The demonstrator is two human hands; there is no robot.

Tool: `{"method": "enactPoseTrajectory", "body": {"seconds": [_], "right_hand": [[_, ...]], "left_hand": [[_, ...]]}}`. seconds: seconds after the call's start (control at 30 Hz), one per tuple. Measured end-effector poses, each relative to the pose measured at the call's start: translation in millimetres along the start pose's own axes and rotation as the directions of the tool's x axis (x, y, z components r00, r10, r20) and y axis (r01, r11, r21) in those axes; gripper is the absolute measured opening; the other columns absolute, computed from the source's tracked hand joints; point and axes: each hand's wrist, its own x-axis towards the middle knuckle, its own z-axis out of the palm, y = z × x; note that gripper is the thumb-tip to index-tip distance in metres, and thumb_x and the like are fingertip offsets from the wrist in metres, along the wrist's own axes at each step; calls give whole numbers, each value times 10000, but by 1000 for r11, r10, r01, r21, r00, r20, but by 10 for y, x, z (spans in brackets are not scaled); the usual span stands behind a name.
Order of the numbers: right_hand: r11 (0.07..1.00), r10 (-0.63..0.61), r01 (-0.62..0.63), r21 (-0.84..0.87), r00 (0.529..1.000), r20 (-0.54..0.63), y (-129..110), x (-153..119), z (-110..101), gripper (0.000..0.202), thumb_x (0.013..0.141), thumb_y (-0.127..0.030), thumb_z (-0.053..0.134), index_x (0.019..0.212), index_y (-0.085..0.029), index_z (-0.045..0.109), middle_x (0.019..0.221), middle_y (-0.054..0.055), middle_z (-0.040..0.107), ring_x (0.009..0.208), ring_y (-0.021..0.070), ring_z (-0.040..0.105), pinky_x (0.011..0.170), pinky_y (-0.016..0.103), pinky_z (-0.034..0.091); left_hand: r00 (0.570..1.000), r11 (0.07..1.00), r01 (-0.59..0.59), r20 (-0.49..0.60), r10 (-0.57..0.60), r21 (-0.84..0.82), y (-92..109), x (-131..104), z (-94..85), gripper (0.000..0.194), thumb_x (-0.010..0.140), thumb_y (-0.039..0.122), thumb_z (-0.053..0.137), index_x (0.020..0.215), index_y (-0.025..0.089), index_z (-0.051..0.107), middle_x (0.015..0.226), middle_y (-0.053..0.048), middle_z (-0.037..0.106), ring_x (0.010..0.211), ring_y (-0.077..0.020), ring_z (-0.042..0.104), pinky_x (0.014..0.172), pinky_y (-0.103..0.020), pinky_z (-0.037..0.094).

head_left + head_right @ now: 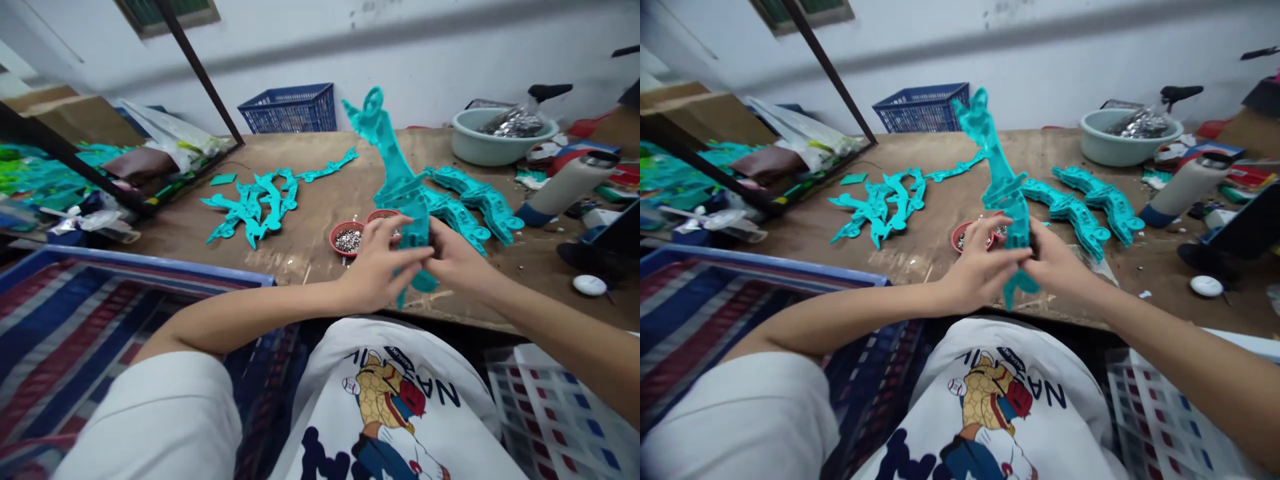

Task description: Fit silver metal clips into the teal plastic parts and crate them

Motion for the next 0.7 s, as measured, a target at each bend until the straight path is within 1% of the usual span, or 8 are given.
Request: {"method": "enactPoseTrajectory", "body": {"seconds": [0.1,0.2,0.27,0.33,0.43,0.53,0.6,0.7], "right_hand": [[910,371,-399,111,904,212,123,-455,-432,895,974,-739,1045,1754,-368,812,1615,126,881,1537,447,841,1311,598,731],[726,584,-684,72,669,460,356,-677,-686,932,904,-802,1053,1676,-312,869,1460,149,930,1424,458,892,1228,596,764],[733,618,-674,-90,606,501,555,-637,-691,813,943,-864,946,1496,-268,934,1403,167,938,1393,468,893,1207,596,759],[757,648,-507,-412,659,381,761,-492,-606,659,1118,-829,693,1239,-233,949,1338,207,939,1334,473,889,1178,592,742],[478,612,-235,-846,780,129,1015,-250,-438,595,1266,-537,447,1297,-170,914,1459,271,899,1351,476,871,1175,581,697],[267,654,-64,-962,745,133,1155,-120,-356,468,1263,-324,514,1512,-111,848,1566,271,855,1394,450,868,1111,514,688],[212,696,4,-977,701,154,1191,-53,-375,405,1255,-265,538,1437,-114,866,1463,262,881,1313,455,888,999,507,684],[186,606,27,-982,784,136,1223,201,-439,429,1295,-332,527,1301,-148,915,1376,269,886,1253,478,890,934,517,671]], "left_hand": [[933,934,-303,258,251,187,87,-227,-195,675,1287,279,704,1862,630,668,2023,13,580,1918,-441,489,1559,-772,439],[864,878,-381,450,227,289,-67,-240,-118,733,1292,178,615,1948,506,607,2063,-83,529,1813,-495,625,1413,-765,601],[807,879,-358,577,123,313,-208,-199,97,693,1296,159,553,1943,396,638,2033,-182,549,1641,-494,764,1184,-642,739],[743,899,-321,668,42,300,-331,-163,340,678,1298,154,529,1924,376,662,1948,-218,637,1508,-447,827,990,-511,760],[718,920,-253,696,-30,300,-450,-146,588,660,1284,146,567,1890,373,697,1851,-228,707,1466,-405,826,941,-436,728],[701,935,-194,709,-78,295,-517,-144,657,656,1248,158,647,1878,335,703,1772,-249,732,1349,-384,839,919,-431,691],[684,945,-150,721,-113,290,-555,-130,644,656,1237,166,661,1872,326,706,1682,-249,772,1346,-391,816,913,-433,657],[694,956,-153,716,-76,250,-600,-80,604,581,1272,193,591,1820,295,756,1659,-247,798,1477,-412,745,979,-468,625]]}}
